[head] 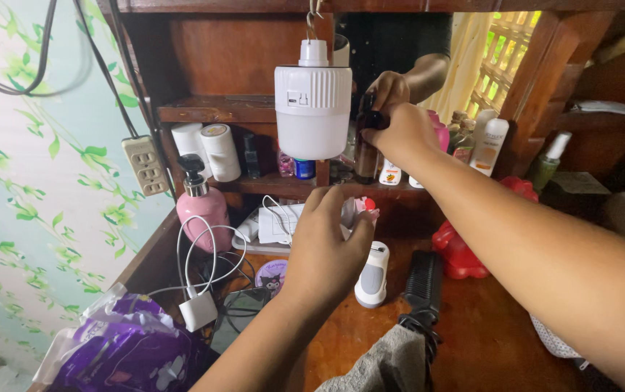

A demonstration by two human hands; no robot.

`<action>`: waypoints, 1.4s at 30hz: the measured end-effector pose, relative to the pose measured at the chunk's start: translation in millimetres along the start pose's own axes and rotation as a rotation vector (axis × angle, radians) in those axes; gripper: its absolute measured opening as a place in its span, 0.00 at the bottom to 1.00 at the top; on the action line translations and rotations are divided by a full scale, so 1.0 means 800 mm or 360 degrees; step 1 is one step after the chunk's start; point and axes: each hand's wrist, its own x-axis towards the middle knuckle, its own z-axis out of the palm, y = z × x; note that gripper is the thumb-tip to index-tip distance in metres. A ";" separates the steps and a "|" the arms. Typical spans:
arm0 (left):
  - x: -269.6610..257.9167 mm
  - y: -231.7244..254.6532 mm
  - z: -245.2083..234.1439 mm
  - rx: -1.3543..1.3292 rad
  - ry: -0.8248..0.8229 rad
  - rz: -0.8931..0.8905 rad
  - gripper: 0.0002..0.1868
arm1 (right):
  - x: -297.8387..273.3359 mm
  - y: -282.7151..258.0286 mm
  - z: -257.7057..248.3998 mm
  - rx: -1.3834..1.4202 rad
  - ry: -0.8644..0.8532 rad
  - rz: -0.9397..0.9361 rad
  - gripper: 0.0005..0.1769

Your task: The person cleans a cluttered wooden vanity table using a cloth, wiping the surface and moving various items like bottles, a hairdryer, and a bag. They also organize small objects, including a plastic container and a charging cable, into a more orderly arrangement.

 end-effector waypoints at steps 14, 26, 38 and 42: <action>-0.042 -0.006 -0.032 -0.0021 0.0154 -0.0088 0.15 | -0.056 0.013 0.013 0.0208 0.0523 -0.0455 0.21; -0.103 -0.027 -0.096 0.0238 -0.0101 -0.0719 0.13 | -0.263 -0.040 -0.008 0.0763 -0.0024 -0.0172 0.08; -0.163 -0.040 -0.068 0.0295 -0.0577 -0.0647 0.23 | -0.398 0.017 -0.031 0.0297 -0.0556 0.0626 0.22; -0.180 -0.033 -0.036 0.0342 -0.1001 -0.0409 0.33 | -0.412 0.008 -0.006 0.0311 -0.0710 0.0540 0.26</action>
